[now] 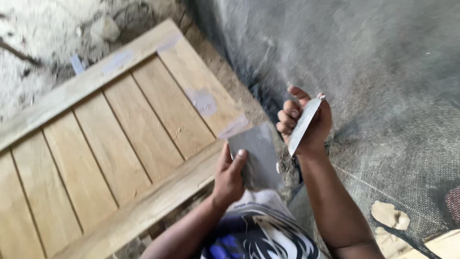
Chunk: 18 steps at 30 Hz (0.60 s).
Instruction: The person applies wood filler to holes and seams on a wooden door using a putty knife after mixing the filler in a container.
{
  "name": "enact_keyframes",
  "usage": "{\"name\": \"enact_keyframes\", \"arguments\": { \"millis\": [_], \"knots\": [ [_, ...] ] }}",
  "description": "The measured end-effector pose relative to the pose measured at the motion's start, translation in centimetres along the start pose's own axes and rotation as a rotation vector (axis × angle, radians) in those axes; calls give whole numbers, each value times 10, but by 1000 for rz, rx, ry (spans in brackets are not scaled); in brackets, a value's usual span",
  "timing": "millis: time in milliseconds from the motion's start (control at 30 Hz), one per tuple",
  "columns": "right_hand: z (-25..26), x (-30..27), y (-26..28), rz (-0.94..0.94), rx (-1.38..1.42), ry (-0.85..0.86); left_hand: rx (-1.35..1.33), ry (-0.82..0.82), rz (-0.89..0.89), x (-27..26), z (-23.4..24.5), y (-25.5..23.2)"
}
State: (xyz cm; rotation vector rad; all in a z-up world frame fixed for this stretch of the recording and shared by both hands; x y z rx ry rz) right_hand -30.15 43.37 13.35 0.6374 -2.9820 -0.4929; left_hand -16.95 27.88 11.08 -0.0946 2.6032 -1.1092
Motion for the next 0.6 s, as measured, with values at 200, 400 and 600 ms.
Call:
{"name": "enact_keyframes", "arguments": {
  "millis": [200,400,600],
  "knots": [
    [-12,-6,-21,156,-750,-477,-113,16,-4,8,-27,-15],
    [17,-21,-61,65,-938,-411,-208,53,4,12,-10,-67],
    [-12,-57,-22,370,-388,-619,-303,-77,-62,7,40,-79]
  ]
}}
Point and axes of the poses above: each hand's wrist, its own x-axis towards the middle knuckle, its own z-axis out of the back of the hand, y = z × x, the point moved 8 cm from there along x, towards the middle knuckle, and after that the axes turned 9 degrees about -y, right-handed, at the moved point
